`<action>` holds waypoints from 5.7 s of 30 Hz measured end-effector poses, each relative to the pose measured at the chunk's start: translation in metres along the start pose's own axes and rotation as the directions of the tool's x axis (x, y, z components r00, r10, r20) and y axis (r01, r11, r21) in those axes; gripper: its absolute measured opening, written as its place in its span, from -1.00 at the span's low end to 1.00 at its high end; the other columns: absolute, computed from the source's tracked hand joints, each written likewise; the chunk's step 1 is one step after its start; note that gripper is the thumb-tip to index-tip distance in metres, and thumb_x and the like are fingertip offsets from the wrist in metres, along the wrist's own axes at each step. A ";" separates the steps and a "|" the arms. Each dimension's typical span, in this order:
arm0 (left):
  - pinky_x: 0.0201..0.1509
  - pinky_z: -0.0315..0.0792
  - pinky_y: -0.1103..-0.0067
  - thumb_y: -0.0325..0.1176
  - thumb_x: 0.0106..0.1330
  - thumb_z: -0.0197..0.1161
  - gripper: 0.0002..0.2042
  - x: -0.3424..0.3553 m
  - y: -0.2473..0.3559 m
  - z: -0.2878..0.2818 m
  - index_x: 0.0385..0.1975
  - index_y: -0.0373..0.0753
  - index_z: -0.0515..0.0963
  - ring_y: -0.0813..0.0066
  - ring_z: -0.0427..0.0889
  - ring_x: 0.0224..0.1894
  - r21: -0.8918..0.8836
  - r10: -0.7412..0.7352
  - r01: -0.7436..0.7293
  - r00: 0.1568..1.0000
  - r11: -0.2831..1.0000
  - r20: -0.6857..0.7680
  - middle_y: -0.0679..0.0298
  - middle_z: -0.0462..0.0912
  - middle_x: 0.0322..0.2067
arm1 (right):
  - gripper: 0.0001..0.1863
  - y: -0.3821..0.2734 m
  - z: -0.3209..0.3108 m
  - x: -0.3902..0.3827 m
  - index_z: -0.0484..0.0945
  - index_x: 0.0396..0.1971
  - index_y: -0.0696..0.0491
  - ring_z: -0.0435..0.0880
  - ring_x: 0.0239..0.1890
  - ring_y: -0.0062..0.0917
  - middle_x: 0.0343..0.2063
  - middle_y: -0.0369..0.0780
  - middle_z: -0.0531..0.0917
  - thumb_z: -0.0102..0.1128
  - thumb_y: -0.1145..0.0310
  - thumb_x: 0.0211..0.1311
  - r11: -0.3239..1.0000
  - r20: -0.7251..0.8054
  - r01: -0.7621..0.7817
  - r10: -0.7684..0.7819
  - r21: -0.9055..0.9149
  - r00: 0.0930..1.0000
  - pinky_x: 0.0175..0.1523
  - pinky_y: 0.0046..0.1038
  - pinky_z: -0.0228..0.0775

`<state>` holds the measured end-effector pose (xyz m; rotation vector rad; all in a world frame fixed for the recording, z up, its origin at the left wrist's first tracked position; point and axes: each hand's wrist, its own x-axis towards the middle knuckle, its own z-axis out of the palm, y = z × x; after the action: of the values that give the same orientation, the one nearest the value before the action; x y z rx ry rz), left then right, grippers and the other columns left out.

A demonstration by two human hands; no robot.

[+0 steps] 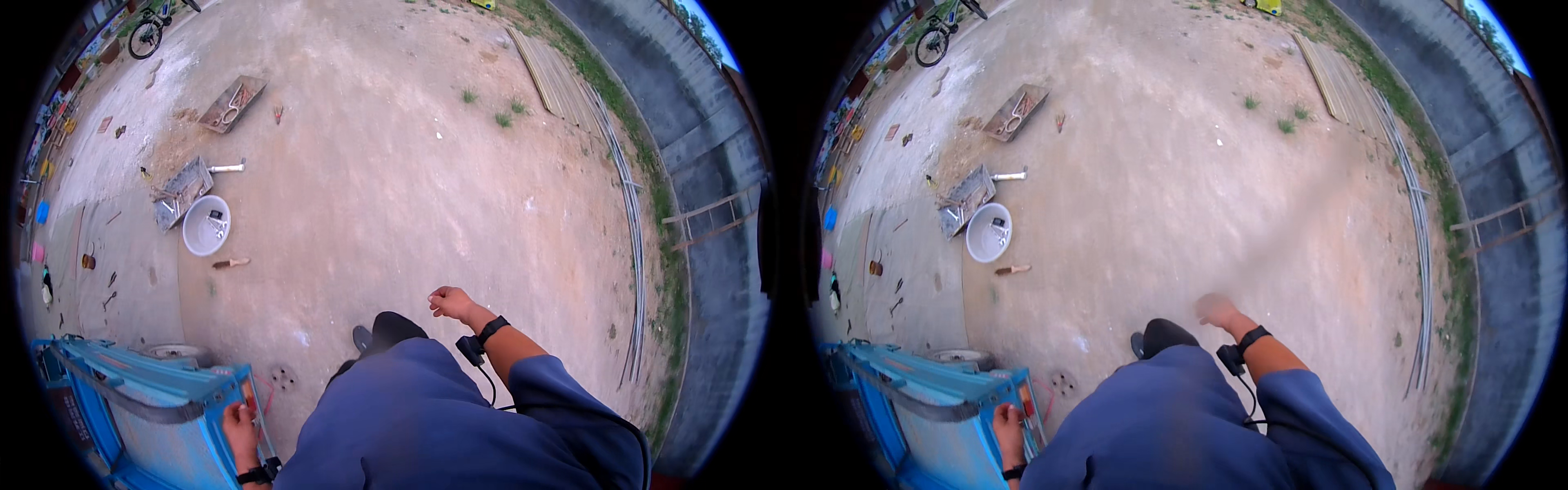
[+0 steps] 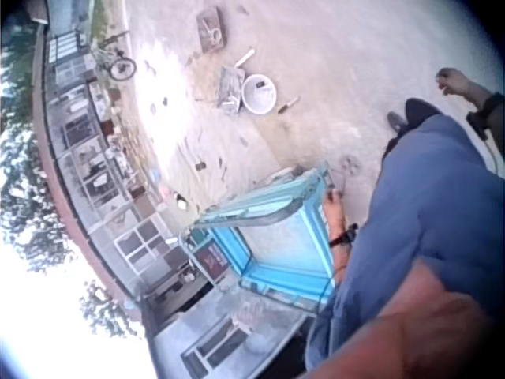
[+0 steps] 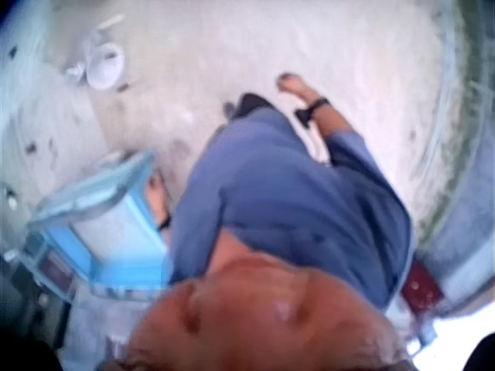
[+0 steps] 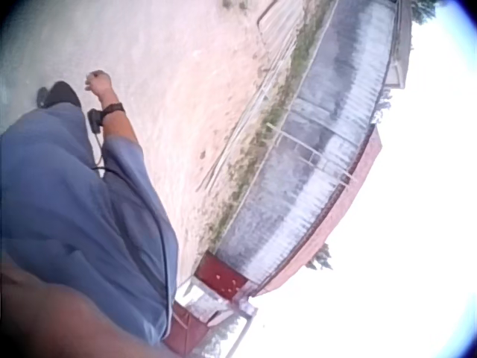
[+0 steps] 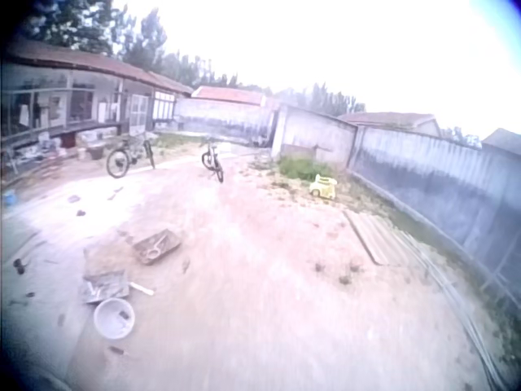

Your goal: The person removes the cargo bed of a blue three-wheeled vehicle, then lifts the seat to access the battery compartment. They handle a small metal part and connect wires to the batteries before closing the seat.

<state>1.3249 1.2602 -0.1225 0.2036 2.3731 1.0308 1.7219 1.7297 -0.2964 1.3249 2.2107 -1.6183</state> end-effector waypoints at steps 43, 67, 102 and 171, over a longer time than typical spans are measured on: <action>-0.67 0.36 0.38 0.14 0.27 0.28 -0.55 0.213 -0.023 -0.320 -0.28 -0.21 0.62 0.24 0.42 -0.75 0.418 0.193 0.425 0.478 0.803 -0.857 0.17 0.59 -0.66 | -0.61 -0.660 0.126 0.511 0.61 -0.13 0.16 0.74 -0.42 -0.49 -0.37 -0.20 0.73 0.15 0.13 0.28 0.954 0.394 0.152 -0.040 -0.258 0.918 -0.26 -0.39 0.54; -0.12 0.47 0.31 0.09 0.38 0.16 -0.44 0.194 -0.026 -0.287 -0.01 -0.40 0.47 0.08 0.63 -0.27 -0.356 -0.556 0.665 0.108 0.657 -0.824 -0.01 0.64 -0.29 | -0.65 -0.707 0.180 0.592 0.55 -0.03 0.15 0.73 -0.35 -0.46 -0.27 -0.17 0.71 0.13 0.20 0.36 0.951 0.487 0.006 0.152 -0.308 0.860 -0.32 -0.48 0.50; 0.23 0.33 0.36 -0.24 0.50 0.01 -0.58 0.439 0.032 -0.619 0.17 -0.46 0.34 0.06 0.50 0.11 -0.369 -0.503 0.441 0.235 0.818 -0.832 -0.10 0.48 0.06 | -0.52 -1.097 0.809 0.572 0.59 -0.17 0.21 0.70 -0.41 -0.51 -0.36 -0.18 0.69 0.17 0.01 0.32 0.762 0.938 0.579 0.102 -0.288 0.332 -0.27 -0.44 0.53; -0.29 0.52 0.04 0.20 0.16 0.35 -0.58 0.461 -0.025 -0.743 -0.22 0.00 0.71 0.00 0.67 -0.27 -0.962 -0.817 -0.184 -0.511 -0.201 0.268 0.12 0.75 -0.29 | -0.46 -1.088 1.358 0.561 0.47 0.10 0.10 0.58 0.00 -0.37 -0.02 -0.17 0.62 -0.11 -0.05 0.43 0.508 0.687 -0.540 0.701 -0.671 -0.192 0.16 -0.26 0.42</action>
<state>0.5420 0.9288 0.0850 -3.1337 0.9090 1.2067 0.1022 0.8873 -0.3890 0.6794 0.5488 -1.1381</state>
